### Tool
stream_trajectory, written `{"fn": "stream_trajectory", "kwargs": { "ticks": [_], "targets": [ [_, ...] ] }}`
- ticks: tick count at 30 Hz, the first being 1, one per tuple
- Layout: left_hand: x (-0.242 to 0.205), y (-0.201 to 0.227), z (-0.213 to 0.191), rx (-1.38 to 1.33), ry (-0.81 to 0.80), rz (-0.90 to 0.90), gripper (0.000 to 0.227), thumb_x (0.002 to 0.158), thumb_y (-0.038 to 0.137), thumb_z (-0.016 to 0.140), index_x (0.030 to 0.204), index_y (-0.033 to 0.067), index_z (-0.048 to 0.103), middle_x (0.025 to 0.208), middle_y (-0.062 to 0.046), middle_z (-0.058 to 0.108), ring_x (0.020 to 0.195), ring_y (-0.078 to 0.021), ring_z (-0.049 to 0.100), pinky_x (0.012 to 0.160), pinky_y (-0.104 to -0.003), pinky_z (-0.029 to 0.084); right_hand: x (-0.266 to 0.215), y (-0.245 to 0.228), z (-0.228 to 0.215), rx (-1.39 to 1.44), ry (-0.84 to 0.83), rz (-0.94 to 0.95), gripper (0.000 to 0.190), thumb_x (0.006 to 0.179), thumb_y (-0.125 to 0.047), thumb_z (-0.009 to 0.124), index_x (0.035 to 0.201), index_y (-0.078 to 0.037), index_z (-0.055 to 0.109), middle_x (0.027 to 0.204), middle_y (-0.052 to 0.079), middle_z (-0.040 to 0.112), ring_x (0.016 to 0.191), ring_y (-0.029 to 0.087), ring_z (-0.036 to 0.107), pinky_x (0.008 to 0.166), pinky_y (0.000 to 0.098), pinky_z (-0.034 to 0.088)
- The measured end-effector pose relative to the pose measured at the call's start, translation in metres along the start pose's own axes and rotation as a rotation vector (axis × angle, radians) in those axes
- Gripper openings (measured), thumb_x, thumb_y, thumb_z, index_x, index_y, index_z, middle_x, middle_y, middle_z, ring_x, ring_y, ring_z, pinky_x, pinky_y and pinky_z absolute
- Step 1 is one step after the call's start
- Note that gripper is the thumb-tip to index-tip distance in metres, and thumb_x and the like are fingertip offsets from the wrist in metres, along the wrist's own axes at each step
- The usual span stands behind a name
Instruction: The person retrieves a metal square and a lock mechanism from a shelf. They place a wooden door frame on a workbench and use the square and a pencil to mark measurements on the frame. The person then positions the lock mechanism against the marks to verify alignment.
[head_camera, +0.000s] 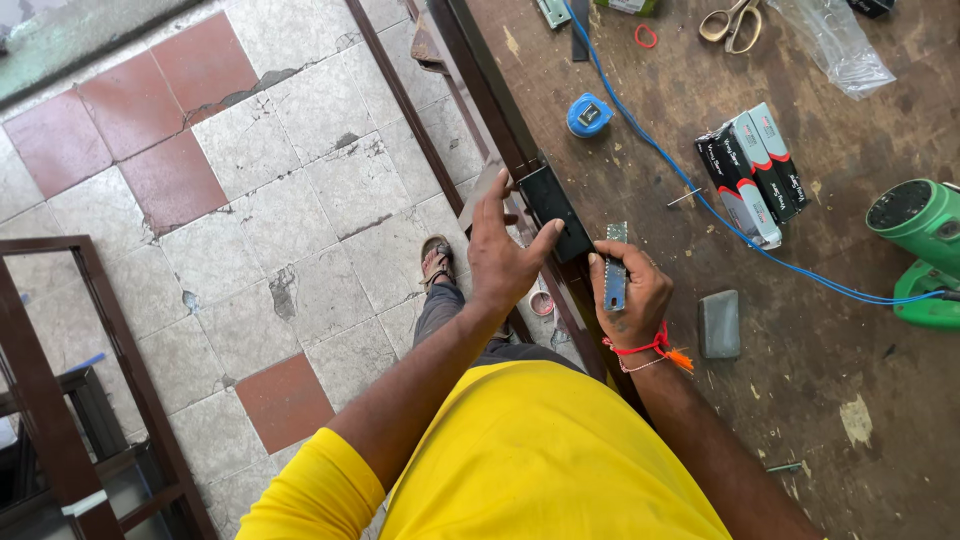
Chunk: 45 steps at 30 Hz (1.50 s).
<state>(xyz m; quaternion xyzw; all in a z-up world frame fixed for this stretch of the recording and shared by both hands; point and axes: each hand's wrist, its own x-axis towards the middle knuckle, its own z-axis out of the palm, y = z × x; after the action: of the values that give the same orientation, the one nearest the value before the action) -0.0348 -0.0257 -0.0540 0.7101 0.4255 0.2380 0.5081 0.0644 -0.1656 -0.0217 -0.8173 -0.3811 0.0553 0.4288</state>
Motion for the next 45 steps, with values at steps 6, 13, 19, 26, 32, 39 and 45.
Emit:
{"fn": "stream_trajectory", "kwargs": {
  "ticks": [6,13,19,26,32,39,45],
  "targets": [
    [-0.003,-0.001,-0.004,0.276,0.036,0.294,0.099,0.084,0.045,0.084,0.16,0.0126,0.029,0.161,-0.02,0.033,0.151,-0.0398,0.033,0.122,-0.054,0.034,0.0,0.004,-0.001,-0.035,0.009,-0.007,0.013,0.091,-0.004,0.078,0.104,-0.003,0.074,0.09,0.013,0.074,0.08,0.023,0.075,0.07,0.0323,0.056],
    [0.0,-0.009,-0.014,0.414,-0.161,0.408,0.125,0.063,0.06,0.091,0.158,0.0166,0.022,0.159,-0.017,0.026,0.148,-0.0418,0.025,0.117,-0.061,0.026,-0.001,0.005,0.0,-0.031,0.001,-0.036,0.013,0.093,-0.004,0.077,0.106,-0.003,0.075,0.089,0.013,0.074,0.08,0.023,0.074,0.07,0.0327,0.055],
    [0.002,-0.019,-0.01,0.373,-0.144,0.409,0.122,0.065,0.055,0.091,0.16,0.0188,0.023,0.16,-0.011,0.03,0.149,-0.0366,0.031,0.122,-0.056,0.03,-0.001,0.006,-0.002,-0.007,-0.008,-0.013,0.014,0.093,-0.004,0.077,0.106,-0.003,0.075,0.087,0.012,0.073,0.078,0.022,0.074,0.068,0.0319,0.055],
    [0.001,-0.026,-0.006,0.351,-0.124,0.41,0.119,0.065,0.054,0.091,0.159,0.0182,0.027,0.158,-0.011,0.033,0.147,-0.0351,0.034,0.122,-0.055,0.032,-0.003,0.012,-0.001,-0.008,-0.017,-0.012,0.014,0.093,-0.007,0.078,0.107,-0.004,0.075,0.088,0.01,0.074,0.078,0.019,0.074,0.067,0.0304,0.055],
    [0.0,-0.027,-0.006,0.332,-0.097,0.435,0.117,0.065,0.054,0.091,0.158,0.0185,0.029,0.157,-0.011,0.035,0.146,-0.0352,0.037,0.122,-0.053,0.036,-0.005,0.012,-0.001,-0.002,-0.017,-0.003,0.014,0.094,-0.008,0.078,0.108,-0.004,0.075,0.088,0.01,0.074,0.077,0.018,0.073,0.066,0.0296,0.055],
    [0.005,-0.021,-0.008,0.304,-0.091,0.464,0.116,0.065,0.049,0.095,0.157,0.0184,0.031,0.156,-0.013,0.038,0.146,-0.0358,0.04,0.122,-0.051,0.038,0.002,0.011,-0.004,0.02,-0.036,0.06,0.014,0.093,-0.01,0.078,0.106,-0.003,0.076,0.087,0.011,0.074,0.077,0.017,0.073,0.066,0.0301,0.055],
    [0.003,-0.024,-0.008,0.296,-0.086,0.527,0.12,0.066,0.045,0.097,0.159,0.016,0.027,0.16,-0.015,0.034,0.149,-0.0351,0.038,0.125,-0.051,0.037,-0.013,0.034,-0.01,0.609,-0.085,0.355,0.022,0.093,0.003,0.061,0.114,0.003,0.069,0.112,0.014,0.076,0.103,0.017,0.073,0.096,0.0303,0.058]
  ]
}}
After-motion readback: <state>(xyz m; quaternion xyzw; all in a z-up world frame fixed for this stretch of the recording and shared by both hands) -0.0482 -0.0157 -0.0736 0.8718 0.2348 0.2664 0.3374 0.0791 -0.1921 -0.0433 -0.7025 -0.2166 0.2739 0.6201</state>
